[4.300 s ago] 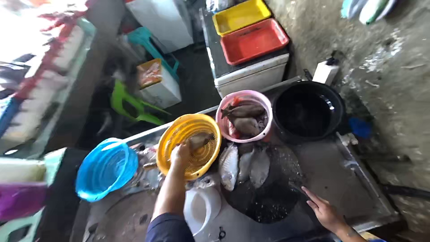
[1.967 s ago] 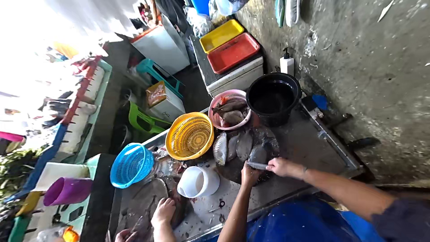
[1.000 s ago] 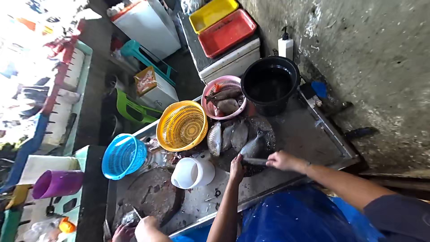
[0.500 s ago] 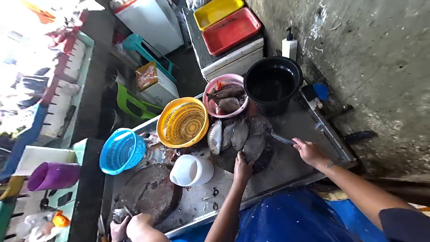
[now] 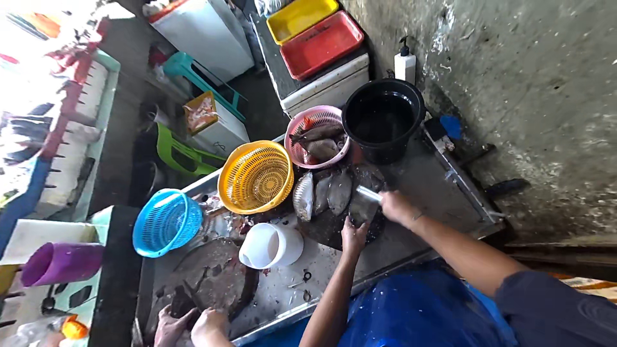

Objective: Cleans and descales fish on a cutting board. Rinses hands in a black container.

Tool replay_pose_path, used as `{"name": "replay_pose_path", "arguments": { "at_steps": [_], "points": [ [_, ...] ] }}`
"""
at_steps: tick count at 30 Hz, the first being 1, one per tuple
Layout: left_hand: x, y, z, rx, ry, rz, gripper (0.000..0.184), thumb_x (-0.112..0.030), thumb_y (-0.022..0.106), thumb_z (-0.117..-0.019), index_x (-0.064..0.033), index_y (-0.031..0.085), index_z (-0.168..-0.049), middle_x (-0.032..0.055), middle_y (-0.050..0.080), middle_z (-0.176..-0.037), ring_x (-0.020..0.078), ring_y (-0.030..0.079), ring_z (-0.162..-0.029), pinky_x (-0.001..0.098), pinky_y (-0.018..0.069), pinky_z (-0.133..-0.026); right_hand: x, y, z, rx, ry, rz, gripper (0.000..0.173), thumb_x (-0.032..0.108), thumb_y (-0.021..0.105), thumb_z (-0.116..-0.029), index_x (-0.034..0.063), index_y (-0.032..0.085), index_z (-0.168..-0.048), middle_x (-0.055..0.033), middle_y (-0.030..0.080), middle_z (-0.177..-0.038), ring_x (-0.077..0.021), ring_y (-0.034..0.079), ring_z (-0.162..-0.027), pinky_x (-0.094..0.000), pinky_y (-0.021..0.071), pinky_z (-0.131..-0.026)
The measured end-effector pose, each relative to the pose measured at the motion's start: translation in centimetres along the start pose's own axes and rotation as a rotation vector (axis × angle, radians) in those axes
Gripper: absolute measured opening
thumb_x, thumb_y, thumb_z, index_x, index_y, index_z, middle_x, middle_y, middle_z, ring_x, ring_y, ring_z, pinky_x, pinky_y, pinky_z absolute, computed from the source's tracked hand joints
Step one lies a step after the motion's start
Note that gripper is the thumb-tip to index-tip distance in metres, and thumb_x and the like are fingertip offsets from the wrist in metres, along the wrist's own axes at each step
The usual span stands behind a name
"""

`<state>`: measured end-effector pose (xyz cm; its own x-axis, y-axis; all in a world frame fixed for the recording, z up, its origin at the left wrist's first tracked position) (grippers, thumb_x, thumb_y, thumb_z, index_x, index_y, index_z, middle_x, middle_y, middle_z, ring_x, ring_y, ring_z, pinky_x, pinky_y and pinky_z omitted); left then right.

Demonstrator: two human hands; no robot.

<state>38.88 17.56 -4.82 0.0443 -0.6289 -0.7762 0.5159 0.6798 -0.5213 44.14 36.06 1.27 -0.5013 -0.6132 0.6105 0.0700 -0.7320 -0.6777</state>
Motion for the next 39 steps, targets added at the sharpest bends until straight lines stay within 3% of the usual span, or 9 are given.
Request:
{"name": "replay_pose_path", "arguments": {
  "at_steps": [13, 17, 20, 23, 27, 29, 34, 36, 39],
  "points": [
    [-0.4, 1.1, 0.6, 0.057, -0.087, 0.126, 0.051, -0.025, 0.074, -0.0919, -0.0047, 0.055, -0.134, 0.0071, 0.073, -0.086, 0.0165, 0.070, -0.067, 0.0364, 0.0606, -0.061, -1.6, -0.3, 1.0, -0.095, 0.079, 0.069, 0.025, 0.018, 0.054, -0.1033, 0.0116, 0.068, -0.122, -0.0217, 0.072, -0.105, -0.0423, 0.071, -0.100, -0.0648, 0.0562, -0.083],
    [0.0, 1.7, 1.0, 0.053, -0.089, 0.137, 0.051, -0.026, 0.076, -0.0907, -0.0044, 0.055, -0.133, 0.0075, 0.073, -0.088, 0.0174, 0.071, -0.069, 0.0380, 0.0612, -0.063, 0.1, -0.1, 2.2, 0.144, 0.003, -0.014, 0.032, 0.023, 0.054, -0.1063, 0.0171, 0.069, -0.133, -0.0179, 0.072, -0.120, -0.0370, 0.068, -0.114, -0.0617, 0.0504, -0.100],
    [-0.3, 1.9, 0.9, 0.032, -0.070, 0.141, 0.051, -0.026, 0.074, -0.0917, -0.0049, 0.054, -0.133, 0.0064, 0.073, -0.085, 0.0164, 0.071, -0.066, 0.0368, 0.0614, -0.061, -1.4, -0.7, 1.9, -0.056, 0.094, 0.101, 0.025, 0.020, 0.055, -0.1025, 0.0139, 0.068, -0.123, -0.0201, 0.073, -0.107, -0.0406, 0.072, -0.100, -0.0644, 0.0566, -0.082],
    [-0.3, 2.4, 1.1, 0.033, -0.083, 0.161, 0.052, -0.023, 0.073, -0.0938, -0.0027, 0.050, -0.135, 0.0074, 0.072, -0.084, 0.0165, 0.070, -0.064, 0.0362, 0.0603, -0.059, 0.4, -0.9, 2.9, 0.169, 0.019, 0.050, 0.032, 0.022, 0.054, -0.1057, 0.0137, 0.069, -0.132, -0.0193, 0.071, -0.119, -0.0375, 0.067, -0.114, -0.0608, 0.0509, -0.099],
    [-0.6, 2.6, 1.6, 0.044, -0.093, 0.221, 0.054, -0.019, 0.072, -0.0947, -0.0018, 0.045, -0.138, 0.0080, 0.072, -0.082, 0.0165, 0.069, -0.059, 0.0335, 0.0600, -0.052, -1.3, -1.0, 2.7, -0.022, 0.108, 0.129, 0.025, 0.019, 0.056, -0.1019, 0.0138, 0.068, -0.123, -0.0202, 0.072, -0.107, -0.0419, 0.070, -0.102, -0.0654, 0.0558, -0.083],
    [-0.7, 2.8, 1.5, 0.059, -0.124, 0.291, 0.057, -0.018, 0.074, -0.0934, -0.0007, 0.043, -0.138, 0.0099, 0.072, -0.085, 0.0173, 0.068, -0.060, 0.0334, 0.0588, -0.053, -0.1, -0.7, 3.0, 0.141, 0.029, 0.070, 0.030, 0.020, 0.054, -0.1046, 0.0129, 0.067, -0.131, -0.0193, 0.071, -0.117, -0.0385, 0.068, -0.112, -0.0621, 0.0515, -0.097],
    [0.5, 2.9, 1.6, 0.172, -0.311, 0.727, 0.045, -0.045, 0.028, -0.1130, -0.0069, 0.045, -0.129, 0.0109, 0.066, -0.078, 0.0148, 0.053, -0.047, 0.0262, 0.0446, -0.041, -3.9, 0.6, 1.9, -0.057, -0.008, 0.044, 0.030, 0.022, 0.054, -0.1046, 0.0183, 0.065, -0.132, -0.0168, 0.073, -0.106, -0.0365, 0.072, -0.098, -0.0606, 0.0579, -0.085],
    [0.4, 2.7, 0.9, 0.110, -0.395, 0.855, 0.057, -0.054, 0.022, -0.1110, -0.0066, 0.053, -0.117, 0.0083, 0.059, -0.067, 0.0135, 0.047, -0.043, 0.0258, 0.0399, -0.038, -2.7, 1.3, 2.2, 0.146, -0.064, -0.073, 0.039, 0.024, 0.051, -0.1074, 0.0171, 0.061, -0.144, -0.0152, 0.070, -0.128, -0.0321, 0.067, -0.120, -0.0558, 0.0490, -0.107],
    [1.7, 2.3, 1.3, 0.084, -0.390, 0.823, 0.047, -0.046, 0.029, -0.1130, -0.0065, 0.053, -0.123, 0.0093, 0.061, -0.072, 0.0130, 0.048, -0.044, 0.0244, 0.0400, -0.039, -4.6, 0.3, 1.1, 0.038, -0.026, -0.048, 0.034, 0.024, 0.054, -0.1067, 0.0219, 0.067, -0.138, -0.0167, 0.074, -0.114, -0.0360, 0.071, -0.105, -0.0614, 0.0549, -0.092]
  ]
}}
Point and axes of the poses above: each hand's wrist, its own z-axis away from the middle knuckle, its own y-axis out of the palm, x = y × z, the point moved 3 cm from there along -z, towards the middle knuckle
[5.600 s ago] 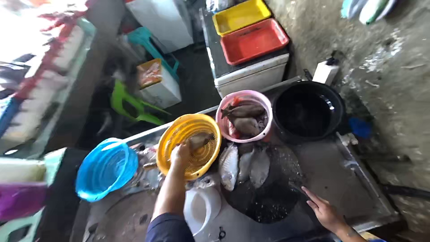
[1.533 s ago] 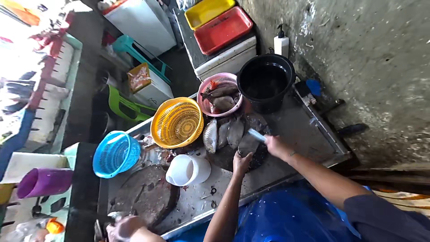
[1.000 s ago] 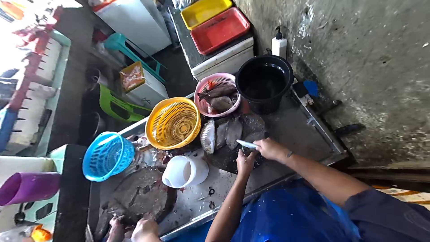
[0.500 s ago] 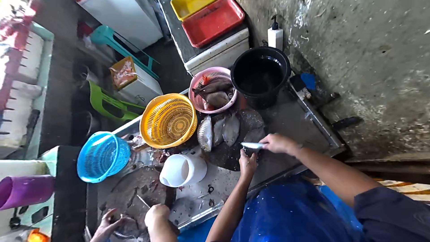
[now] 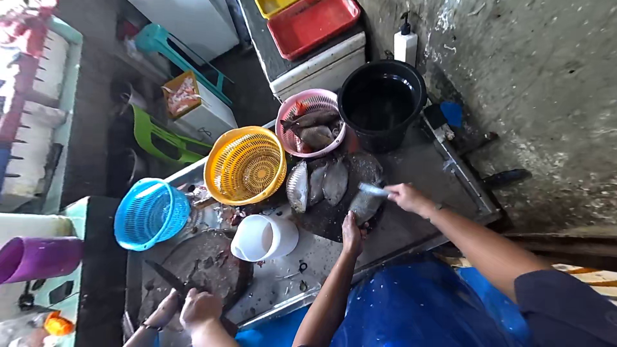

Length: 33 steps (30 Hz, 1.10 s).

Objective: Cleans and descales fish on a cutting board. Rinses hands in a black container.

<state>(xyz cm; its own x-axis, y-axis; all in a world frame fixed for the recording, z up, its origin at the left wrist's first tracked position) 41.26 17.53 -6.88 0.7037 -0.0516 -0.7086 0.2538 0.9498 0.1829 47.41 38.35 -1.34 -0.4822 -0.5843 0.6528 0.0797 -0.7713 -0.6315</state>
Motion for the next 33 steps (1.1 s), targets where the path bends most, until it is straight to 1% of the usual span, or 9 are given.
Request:
{"name": "replay_pose_path", "arguments": {
  "at_steps": [4, 5, 9, 12, 15, 23, 26, 30, 33],
  "points": [
    [-0.6, -0.2, -0.6, -0.034, 0.037, 0.024, 0.037, -0.036, 0.035, -0.1129, -0.0052, 0.055, -0.117, 0.0074, 0.058, -0.069, 0.0121, 0.046, -0.044, 0.0243, 0.0394, -0.039, 0.8, 2.2, 1.6, 0.110, -0.077, -0.036, 0.041, 0.029, 0.050, -0.1080, 0.0212, 0.058, -0.148, -0.0134, 0.071, -0.125, -0.0287, 0.069, -0.114, -0.0519, 0.0526, -0.102],
    [-0.4, -0.7, -0.4, -0.030, 0.039, 0.012, 0.036, -0.034, 0.034, -0.1130, -0.0048, 0.055, -0.117, 0.0070, 0.058, -0.069, 0.0115, 0.046, -0.044, 0.0242, 0.0392, -0.039, 1.4, 2.0, 2.0, 0.165, -0.098, -0.073, 0.038, 0.028, 0.052, -0.1080, 0.0192, 0.063, -0.143, -0.0147, 0.071, -0.118, -0.0284, 0.067, -0.104, -0.0510, 0.0522, -0.094],
    [-1.0, -1.0, -0.1, -0.001, 0.043, 0.068, 0.036, -0.035, 0.035, -0.1134, -0.0044, 0.052, -0.122, 0.0082, 0.058, -0.070, 0.0111, 0.046, -0.043, 0.0232, 0.0397, -0.038, -0.2, 1.2, 1.3, -0.056, 0.001, 0.055, 0.040, 0.028, 0.051, -0.1074, 0.0271, 0.059, -0.146, -0.0146, 0.074, -0.114, -0.0340, 0.072, -0.105, -0.0596, 0.0554, -0.094],
    [-1.3, -2.3, -0.3, -0.022, 0.049, 0.051, 0.035, -0.034, 0.036, -0.1130, -0.0047, 0.054, -0.120, 0.0072, 0.058, -0.069, 0.0109, 0.047, -0.044, 0.0234, 0.0396, -0.039, 0.8, 2.1, 2.3, 0.180, -0.101, -0.108, 0.039, 0.026, 0.053, -0.1076, 0.0179, 0.061, -0.144, -0.0147, 0.072, -0.119, -0.0283, 0.069, -0.101, -0.0500, 0.0536, -0.093],
    [-1.7, -2.7, 0.0, -0.021, 0.044, 0.045, 0.033, -0.034, 0.038, -0.1127, -0.0053, 0.054, -0.120, 0.0080, 0.059, -0.070, 0.0114, 0.048, -0.044, 0.0233, 0.0408, -0.038, -0.8, 1.5, 1.2, -0.013, -0.040, -0.053, 0.036, 0.025, 0.053, -0.1072, 0.0228, 0.064, -0.142, -0.0131, 0.075, -0.116, -0.0305, 0.073, -0.104, -0.0565, 0.0561, -0.095],
    [-2.2, -3.3, -0.1, -0.068, 0.035, 0.026, 0.035, -0.035, 0.037, -0.1128, -0.0051, 0.052, -0.121, 0.0080, 0.059, -0.070, 0.0118, 0.049, -0.044, 0.0238, 0.0409, -0.039, -0.4, 2.7, 1.4, -0.012, -0.041, -0.017, 0.042, 0.024, 0.052, -0.1064, 0.0199, 0.058, -0.147, -0.0163, 0.073, -0.119, -0.0321, 0.071, -0.109, -0.0552, 0.0537, -0.100],
    [-2.1, -3.2, -0.1, -0.064, 0.031, 0.012, 0.034, -0.035, 0.038, -0.1127, -0.0057, 0.051, -0.123, 0.0076, 0.058, -0.069, 0.0123, 0.048, -0.044, 0.0242, 0.0407, -0.039, 1.6, 2.0, 1.7, 0.216, -0.092, -0.062, 0.038, 0.028, 0.055, -0.1069, 0.0207, 0.063, -0.143, -0.0141, 0.071, -0.117, -0.0278, 0.068, -0.102, -0.0507, 0.0535, -0.090],
    [-1.2, -2.7, 0.2, -0.022, 0.322, -0.490, 0.052, -0.025, 0.073, -0.0952, -0.0007, 0.051, -0.136, 0.0080, 0.072, -0.090, 0.0150, 0.069, -0.067, 0.0327, 0.0591, -0.061, 2.7, 0.5, 0.3, 0.005, 0.001, 0.191, 0.033, 0.024, 0.055, -0.1050, 0.0245, 0.064, -0.137, -0.0172, 0.074, -0.107, -0.0379, 0.072, -0.102, -0.0637, 0.0560, -0.087],
    [-1.7, -2.5, 0.6, -0.124, 0.430, -0.714, 0.056, -0.029, 0.079, -0.0871, -0.0011, 0.058, -0.131, 0.0100, 0.074, -0.099, 0.0184, 0.074, -0.085, 0.0425, 0.0615, -0.082, 6.0, 0.2, 1.1, 0.238, -0.058, 0.124, 0.035, 0.024, 0.054, -0.1064, 0.0195, 0.066, -0.139, -0.0166, 0.072, -0.122, -0.0354, 0.067, -0.115, -0.0602, 0.0500, -0.101]
  ]
}}
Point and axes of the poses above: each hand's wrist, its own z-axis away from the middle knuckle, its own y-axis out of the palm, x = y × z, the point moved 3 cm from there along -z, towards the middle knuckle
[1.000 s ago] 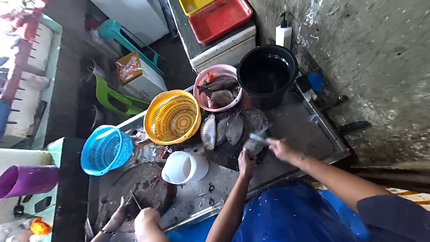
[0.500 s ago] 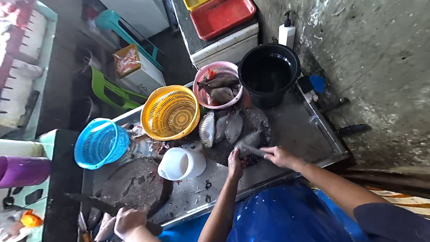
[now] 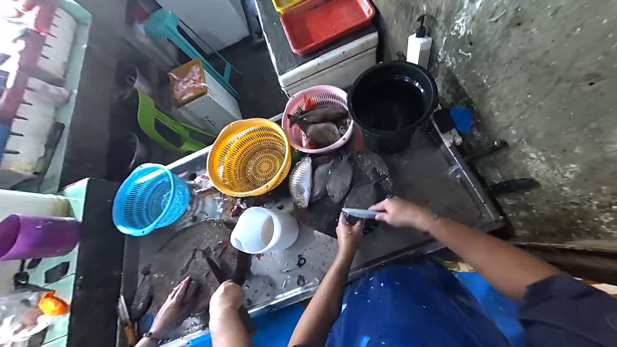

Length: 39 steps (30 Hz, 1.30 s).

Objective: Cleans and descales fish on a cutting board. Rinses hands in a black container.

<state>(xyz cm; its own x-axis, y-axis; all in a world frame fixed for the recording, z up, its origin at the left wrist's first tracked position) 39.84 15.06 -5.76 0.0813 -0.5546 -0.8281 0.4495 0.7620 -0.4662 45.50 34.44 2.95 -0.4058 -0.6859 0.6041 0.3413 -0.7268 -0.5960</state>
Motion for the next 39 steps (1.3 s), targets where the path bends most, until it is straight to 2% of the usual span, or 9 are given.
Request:
{"name": "replay_pose_path", "arguments": {
  "at_steps": [3, 7, 10, 20, 23, 27, 30, 35, 39],
  "points": [
    [-0.4, 0.3, 0.2, -0.022, 0.025, -0.063, 0.052, -0.029, 0.076, -0.0892, -0.0019, 0.059, -0.129, 0.0090, 0.074, -0.097, 0.0171, 0.073, -0.083, 0.0411, 0.0618, -0.080, -0.3, -1.5, -0.3, -0.240, 0.140, 0.129, 0.019, 0.021, 0.061, -0.1000, 0.0150, 0.073, -0.113, -0.0187, 0.073, -0.103, -0.0404, 0.071, -0.095, -0.0651, 0.0566, -0.076],
    [-1.0, 0.5, 0.1, -0.060, 0.070, -0.068, 0.052, -0.029, 0.077, -0.0901, -0.0008, 0.061, -0.130, 0.0103, 0.076, -0.105, 0.0168, 0.074, -0.096, 0.0416, 0.0599, -0.091, 3.1, -0.7, -0.4, -0.038, 0.059, 0.100, 0.025, 0.024, 0.059, -0.1030, 0.0199, 0.072, -0.124, -0.0160, 0.074, -0.108, -0.0371, 0.070, -0.101, -0.0645, 0.0549, -0.085],
    [-0.9, 0.9, 0.3, -0.048, 0.074, -0.068, 0.047, -0.028, 0.075, -0.0910, -0.0013, 0.062, -0.128, 0.0106, 0.075, -0.103, 0.0176, 0.073, -0.094, 0.0422, 0.0596, -0.090, 2.1, -1.8, 0.0, -0.262, 0.182, 0.161, 0.017, 0.016, 0.062, -0.0975, 0.0114, 0.073, -0.109, -0.0205, 0.072, -0.099, -0.0425, 0.071, -0.092, -0.0646, 0.0565, -0.071],
    [-0.2, 1.1, 0.1, 0.251, -0.302, 0.471, 0.052, -0.010, 0.064, -0.1003, -0.0018, 0.035, -0.143, 0.0137, 0.067, -0.086, 0.0149, 0.059, -0.056, 0.0258, 0.0482, -0.047, -0.2, -1.6, -1.2, -0.016, 0.033, 0.137, 0.031, 0.023, 0.060, -0.1031, 0.0231, 0.071, -0.132, -0.0160, 0.074, -0.115, -0.0380, 0.070, -0.107, -0.0647, 0.0535, -0.091],
    [-0.6, 1.2, -0.4, 0.272, -0.394, 0.538, 0.042, -0.037, 0.036, -0.1133, -0.0045, 0.041, -0.140, 0.0141, 0.069, -0.087, 0.0167, 0.060, -0.055, 0.0273, 0.0511, -0.048, -3.2, -0.2, -1.7, -0.336, 0.065, 0.122, 0.039, 0.021, 0.056, -0.1043, 0.0238, 0.060, -0.143, -0.0195, 0.071, -0.109, -0.0424, 0.070, -0.098, -0.0640, 0.0567, -0.078],
    [-1.0, 0.4, -1.5, 0.226, -0.511, 0.534, 0.079, -0.064, 0.013, -0.1067, 0.0003, 0.057, -0.117, 0.0136, 0.068, -0.076, 0.0187, 0.060, -0.053, 0.0300, 0.0503, -0.048, -4.0, -0.3, -0.4, -0.054, -0.006, -0.057, 0.036, 0.021, 0.061, -0.1043, 0.0251, 0.066, -0.140, -0.0159, 0.073, -0.118, -0.0360, 0.070, -0.105, -0.0609, 0.0538, -0.092],
    [-1.3, 1.2, -2.4, 0.226, -0.469, 0.489, 0.081, -0.067, 0.014, -0.1052, 0.0005, 0.057, -0.115, 0.0146, 0.070, -0.076, 0.0190, 0.061, -0.052, 0.0301, 0.0502, -0.046, -6.1, 1.2, -0.6, -0.440, 0.032, -0.010, 0.042, 0.021, 0.057, -0.1051, 0.0261, 0.059, -0.147, -0.0161, 0.073, -0.112, -0.0371, 0.071, -0.099, -0.0615, 0.0572, -0.085],
    [-1.6, 0.6, -3.5, 0.281, -0.550, 0.508, 0.044, -0.046, 0.063, -0.1002, -0.0045, 0.064, -0.116, 0.0096, 0.065, -0.076, 0.0149, 0.060, -0.054, 0.0269, 0.0527, -0.049, -8.0, 2.8, 5.9, -0.090, -0.001, -0.339, 0.037, 0.019, 0.057, -0.1061, 0.0169, 0.063, -0.143, -0.0118, 0.070, -0.132, -0.0273, 0.066, -0.122, -0.0520, 0.0478, -0.110],
    [-3.4, 2.4, -2.4, 0.315, -0.483, 0.640, 0.028, -0.030, 0.065, -0.1005, -0.0050, 0.065, -0.113, 0.0096, 0.065, -0.078, 0.0148, 0.060, -0.057, 0.0263, 0.0522, -0.051, -6.4, 0.4, 3.4, -0.715, -0.041, -0.275, 0.038, 0.024, 0.056, -0.1071, 0.0223, 0.062, -0.145, -0.0122, 0.073, -0.124, -0.0315, 0.072, -0.106, -0.0580, 0.0567, -0.094]
  ]
}}
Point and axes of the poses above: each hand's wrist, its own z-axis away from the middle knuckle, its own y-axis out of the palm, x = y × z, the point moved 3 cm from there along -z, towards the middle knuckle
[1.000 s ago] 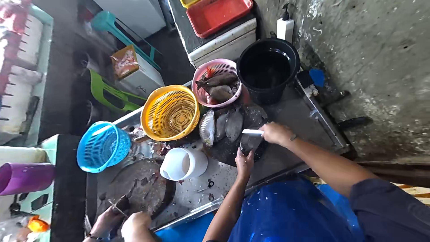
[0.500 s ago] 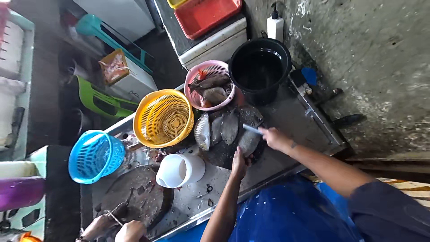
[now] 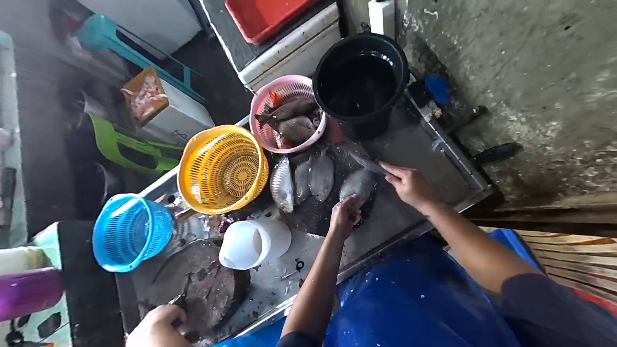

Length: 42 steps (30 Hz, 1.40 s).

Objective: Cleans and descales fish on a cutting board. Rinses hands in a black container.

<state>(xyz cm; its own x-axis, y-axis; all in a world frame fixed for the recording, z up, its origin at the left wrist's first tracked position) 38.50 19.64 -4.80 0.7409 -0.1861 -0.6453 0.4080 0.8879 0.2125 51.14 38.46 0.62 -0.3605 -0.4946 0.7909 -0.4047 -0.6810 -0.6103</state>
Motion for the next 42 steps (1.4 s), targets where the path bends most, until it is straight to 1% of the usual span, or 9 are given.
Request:
{"name": "replay_pose_path", "arguments": {
  "at_steps": [5, 11, 14, 19, 24, 28, 31, 39, 42],
  "points": [
    [0.4, -0.6, 0.6, -0.060, -0.012, 0.227, 0.027, -0.034, 0.054, -0.1039, -0.0078, 0.062, -0.107, 0.0060, 0.060, -0.071, 0.0131, 0.055, -0.050, 0.0268, 0.0511, -0.046, -2.8, 2.1, 4.5, 0.332, 0.134, -0.229, 0.039, 0.021, 0.054, -0.1061, 0.0122, 0.062, -0.144, -0.0117, 0.071, -0.129, -0.0202, 0.071, -0.105, -0.0415, 0.0551, -0.098],
    [-0.1, -0.2, 1.9, -0.126, 0.110, 0.145, 0.029, -0.034, 0.053, -0.1054, -0.0065, 0.062, -0.105, 0.0065, 0.058, -0.068, 0.0136, 0.053, -0.048, 0.0265, 0.0495, -0.046, -0.8, 2.9, 2.6, 0.313, 0.150, -0.176, 0.040, 0.022, 0.056, -0.1060, 0.0156, 0.061, -0.145, -0.0133, 0.073, -0.121, -0.0262, 0.072, -0.099, -0.0504, 0.0563, -0.095],
    [-2.2, -2.4, 3.2, -0.247, 0.520, -0.734, 0.030, -0.018, 0.068, -0.0960, -0.0035, 0.066, -0.122, 0.0093, 0.072, -0.104, 0.0168, 0.070, -0.088, 0.0356, 0.0599, -0.079, -1.1, -1.4, 3.4, 0.436, 0.184, -0.129, 0.037, 0.020, 0.056, -0.1065, 0.0150, 0.064, -0.142, -0.0131, 0.071, -0.127, -0.0267, 0.072, -0.106, -0.0500, 0.0543, -0.100],
    [-1.3, -3.1, 2.6, -0.387, 0.477, -1.317, 0.098, -0.042, 0.086, -0.0776, -0.0123, 0.035, -0.156, 0.0249, 0.037, -0.158, 0.0447, 0.046, -0.139, 0.0566, 0.0500, -0.105, 0.2, -4.2, -0.6, 0.145, 0.103, 0.105, 0.037, 0.027, 0.051, -0.1095, 0.0263, 0.062, -0.145, -0.0128, 0.074, -0.123, -0.0342, 0.073, -0.105, -0.0624, 0.0559, -0.092],
    [-1.5, -3.5, 0.8, -0.408, 0.365, -1.191, 0.098, -0.045, 0.091, -0.0715, -0.0008, 0.045, -0.146, 0.0213, 0.066, -0.128, 0.0334, 0.065, -0.119, 0.0514, 0.0518, -0.105, 2.7, 2.7, -4.1, 0.263, 0.180, 0.331, 0.033, 0.020, 0.053, -0.1036, 0.0182, 0.065, -0.134, -0.0220, 0.073, -0.106, -0.0443, 0.071, -0.098, -0.0672, 0.0561, -0.078],
    [-0.6, -3.5, 0.2, -0.244, 0.310, -0.869, 0.087, -0.040, 0.090, -0.0765, -0.0031, 0.046, -0.141, 0.0146, 0.072, -0.105, 0.0220, 0.074, -0.084, 0.0419, 0.0640, -0.079, 7.0, 4.3, -4.9, 0.681, 0.127, 0.299, 0.025, 0.016, 0.057, -0.1013, 0.0130, 0.074, -0.119, -0.0194, 0.073, -0.108, -0.0391, 0.069, -0.103, -0.0654, 0.0535, -0.086],
    [1.0, -2.3, -0.2, -0.154, 0.305, -0.567, 0.072, -0.026, 0.088, -0.0822, -0.0041, 0.048, -0.138, 0.0138, 0.072, -0.089, 0.0202, 0.072, -0.065, 0.0363, 0.0641, -0.062, 7.0, 3.3, -5.9, 0.531, 0.152, 0.405, 0.022, 0.018, 0.059, -0.0977, 0.0121, 0.072, -0.114, -0.0197, 0.072, -0.108, -0.0419, 0.070, -0.102, -0.0688, 0.0547, -0.080],
    [0.5, -1.0, 0.2, -0.195, 0.447, -0.494, 0.046, -0.019, 0.087, -0.0813, -0.0029, 0.065, -0.118, 0.0088, 0.075, -0.082, 0.0194, 0.073, -0.064, 0.0374, 0.0656, -0.063, 8.3, 1.9, -6.6, 0.534, 0.122, 0.505, 0.018, 0.017, 0.062, -0.0963, 0.0089, 0.072, -0.109, -0.0209, 0.072, -0.104, -0.0428, 0.070, -0.097, -0.0678, 0.0557, -0.076],
    [1.2, -1.4, 0.3, -0.140, 0.358, -0.345, 0.044, -0.012, 0.075, -0.0934, 0.0015, 0.055, -0.130, 0.0141, 0.073, -0.090, 0.0207, 0.073, -0.070, 0.0352, 0.0641, -0.066, 5.5, 1.9, -8.1, 0.592, 0.077, 0.407, 0.025, 0.018, 0.058, -0.1008, 0.0139, 0.075, -0.118, -0.0201, 0.073, -0.108, -0.0415, 0.070, -0.103, -0.0692, 0.0528, -0.087]
  ]
}}
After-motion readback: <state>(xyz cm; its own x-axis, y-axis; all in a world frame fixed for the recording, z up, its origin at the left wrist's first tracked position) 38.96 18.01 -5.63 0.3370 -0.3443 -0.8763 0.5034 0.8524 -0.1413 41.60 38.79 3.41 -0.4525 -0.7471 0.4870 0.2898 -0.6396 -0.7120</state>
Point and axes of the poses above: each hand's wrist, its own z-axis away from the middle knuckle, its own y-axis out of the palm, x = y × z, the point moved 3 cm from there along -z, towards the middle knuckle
